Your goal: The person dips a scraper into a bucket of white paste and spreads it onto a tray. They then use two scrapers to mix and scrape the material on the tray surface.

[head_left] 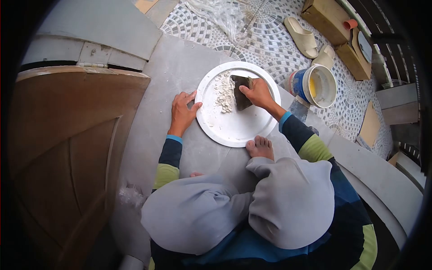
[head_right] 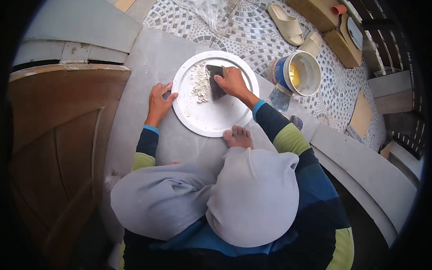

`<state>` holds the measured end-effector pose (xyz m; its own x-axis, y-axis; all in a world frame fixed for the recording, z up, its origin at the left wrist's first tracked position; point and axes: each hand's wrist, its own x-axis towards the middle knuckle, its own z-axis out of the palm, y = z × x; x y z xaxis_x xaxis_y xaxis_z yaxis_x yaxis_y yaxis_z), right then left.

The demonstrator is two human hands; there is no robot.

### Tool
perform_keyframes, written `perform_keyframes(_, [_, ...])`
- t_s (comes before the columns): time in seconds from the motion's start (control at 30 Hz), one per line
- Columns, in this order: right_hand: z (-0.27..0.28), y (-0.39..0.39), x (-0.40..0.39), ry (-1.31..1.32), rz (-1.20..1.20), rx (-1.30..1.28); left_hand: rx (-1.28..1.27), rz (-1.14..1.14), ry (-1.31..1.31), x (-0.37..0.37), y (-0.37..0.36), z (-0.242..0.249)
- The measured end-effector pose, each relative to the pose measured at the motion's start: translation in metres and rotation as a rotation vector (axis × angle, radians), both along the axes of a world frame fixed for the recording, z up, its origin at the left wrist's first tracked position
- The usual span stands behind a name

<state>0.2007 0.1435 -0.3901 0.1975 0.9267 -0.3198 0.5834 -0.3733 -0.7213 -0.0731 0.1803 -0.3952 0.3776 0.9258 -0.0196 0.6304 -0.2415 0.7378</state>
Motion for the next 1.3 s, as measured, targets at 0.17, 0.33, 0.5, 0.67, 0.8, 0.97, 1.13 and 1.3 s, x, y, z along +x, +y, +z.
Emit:
perform_keyframes(0.17, [-0.007,-0.081,0.047,0.046,-0.334,0.433,-0.006,-0.015,0.020,-0.005,-0.002,-0.004])
perform_keyframes(0.33, [0.002,-0.047,0.032,-0.015,-0.317,0.096,0.027,-0.054,0.032,-0.005,0.000,-0.003])
perform_keyframes(0.5, [-0.003,-0.045,0.044,0.056,-0.221,0.085,0.028,-0.087,0.072,-0.003,0.005,-0.003])
perform_keyframes(0.67, [-0.007,-0.032,0.035,0.181,-0.263,0.048,0.041,-0.099,0.072,-0.004,0.002,-0.002])
perform_keyframes(0.8, [-0.015,-0.009,0.026,0.101,-0.139,-0.054,0.046,-0.054,0.103,-0.003,0.002,0.006])
perform_keyframes(0.97, [-0.017,-0.003,0.053,0.505,-0.254,-0.059,0.014,-0.058,0.077,-0.007,0.002,-0.003])
perform_keyframes(1.13, [-0.038,0.032,0.021,0.412,-0.072,0.072,0.057,-0.078,0.094,-0.006,0.004,-0.002])
perform_keyframes(1.3, [-0.002,0.045,0.006,0.285,0.139,-0.116,0.052,-0.082,0.082,-0.004,0.005,-0.002])
